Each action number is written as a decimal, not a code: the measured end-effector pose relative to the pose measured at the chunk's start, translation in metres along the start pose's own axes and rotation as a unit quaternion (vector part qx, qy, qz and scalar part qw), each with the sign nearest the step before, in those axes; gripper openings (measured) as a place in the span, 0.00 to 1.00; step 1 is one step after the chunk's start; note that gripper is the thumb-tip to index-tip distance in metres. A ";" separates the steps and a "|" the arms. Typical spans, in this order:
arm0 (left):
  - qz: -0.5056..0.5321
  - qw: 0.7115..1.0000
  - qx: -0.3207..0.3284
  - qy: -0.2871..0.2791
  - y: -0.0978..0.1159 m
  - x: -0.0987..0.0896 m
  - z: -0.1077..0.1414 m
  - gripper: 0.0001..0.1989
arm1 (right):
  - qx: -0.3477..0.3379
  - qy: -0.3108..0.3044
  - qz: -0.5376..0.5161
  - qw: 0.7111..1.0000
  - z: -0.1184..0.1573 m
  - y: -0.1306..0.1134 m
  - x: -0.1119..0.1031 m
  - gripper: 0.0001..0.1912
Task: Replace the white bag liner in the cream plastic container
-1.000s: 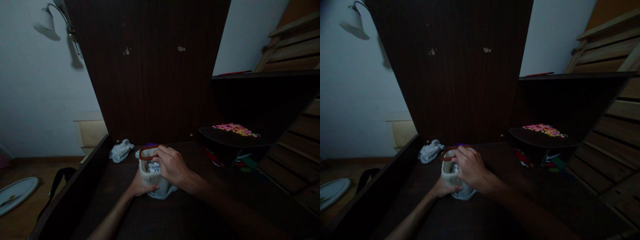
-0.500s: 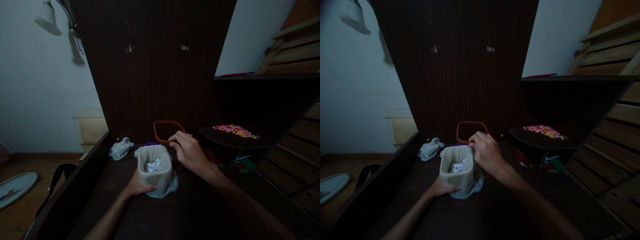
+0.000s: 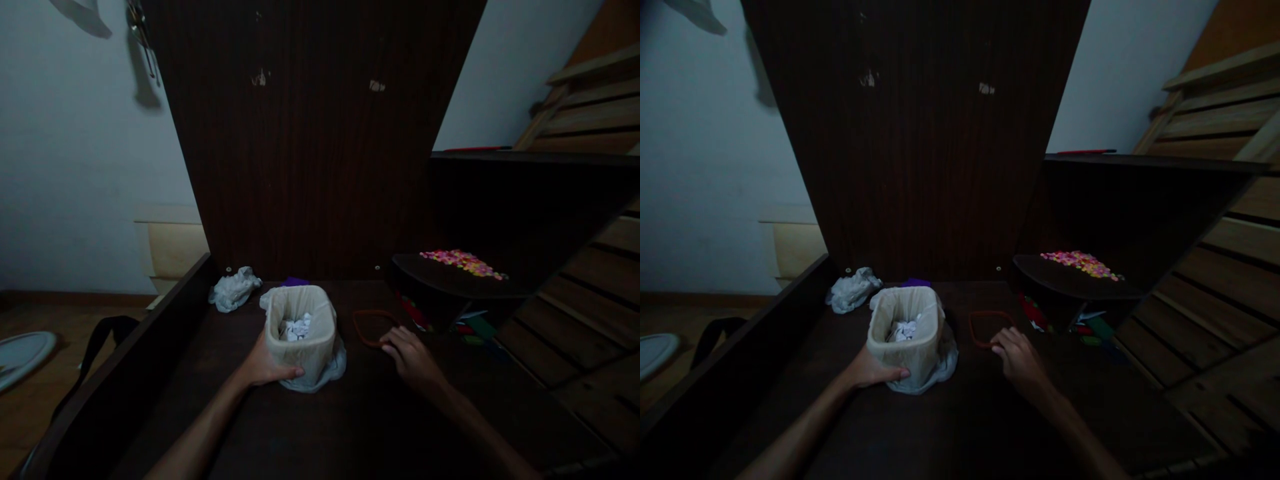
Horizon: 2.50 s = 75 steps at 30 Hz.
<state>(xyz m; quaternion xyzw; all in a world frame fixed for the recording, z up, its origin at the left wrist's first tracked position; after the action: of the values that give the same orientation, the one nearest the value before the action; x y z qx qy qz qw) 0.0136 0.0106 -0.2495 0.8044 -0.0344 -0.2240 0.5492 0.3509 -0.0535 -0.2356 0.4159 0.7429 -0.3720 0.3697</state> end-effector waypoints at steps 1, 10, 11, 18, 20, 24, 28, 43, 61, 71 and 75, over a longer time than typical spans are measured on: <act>-0.001 1.000 0.000 0.000 0.000 0.000 0.000 0.59 | 0.002 -0.006 0.001 1.000 0.005 0.001 0.004 0.12; 0.017 1.000 0.012 -0.002 0.007 -0.006 0.004 0.61 | -0.008 -0.016 0.044 0.999 0.019 -0.009 0.024 0.13; 0.019 1.000 0.015 -0.007 0.008 -0.007 0.004 0.61 | -0.008 -0.016 0.049 0.999 0.019 -0.010 0.024 0.14; -0.045 0.998 0.040 -0.007 0.001 -0.022 0.008 0.66 | -0.037 -0.002 0.011 0.999 0.016 -0.044 0.003 0.14; -0.083 0.996 0.037 -0.019 -0.004 -0.028 0.013 0.70 | -0.068 -0.025 -0.018 0.997 0.015 -0.064 0.000 0.13; -0.192 0.980 0.015 -0.041 -0.008 -0.039 0.030 0.71 | -0.111 -0.092 -0.051 0.988 0.017 -0.097 0.010 0.15; -0.272 0.961 0.006 -0.054 -0.008 -0.043 0.054 0.61 | -0.126 -0.075 -0.010 0.989 0.020 -0.103 0.037 0.20; -0.346 0.936 -0.051 0.039 -0.002 -0.034 0.054 0.24 | 0.122 -0.114 -0.269 0.949 0.013 -0.105 0.066 0.39; 0.215 0.942 0.002 0.258 0.029 -0.028 0.064 0.33 | 0.088 0.037 -0.384 0.918 0.023 -0.132 0.028 0.31; -0.177 0.910 0.212 0.310 0.059 -0.029 0.065 0.25 | 0.074 0.198 -0.305 0.929 0.009 -0.125 0.010 0.32; -0.300 0.851 0.274 0.332 0.076 -0.037 0.062 0.27 | 0.031 0.241 -0.271 0.931 0.005 -0.128 -0.001 0.32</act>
<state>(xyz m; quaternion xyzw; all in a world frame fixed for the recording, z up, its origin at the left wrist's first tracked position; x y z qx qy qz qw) -0.0296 -0.0623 -0.1876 0.9198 0.3333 -0.0794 0.1913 0.2384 -0.1062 -0.2060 0.2870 0.8823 -0.3696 0.0512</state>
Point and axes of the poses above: each hand's wrist, its own z-axis away from the middle knuckle, its own x-axis out of the palm, y = z × x, the point moved 4 cm from there along -z, towards the middle knuckle, and after that the axes turned 1 degree about -z, right-handed, at the moved point
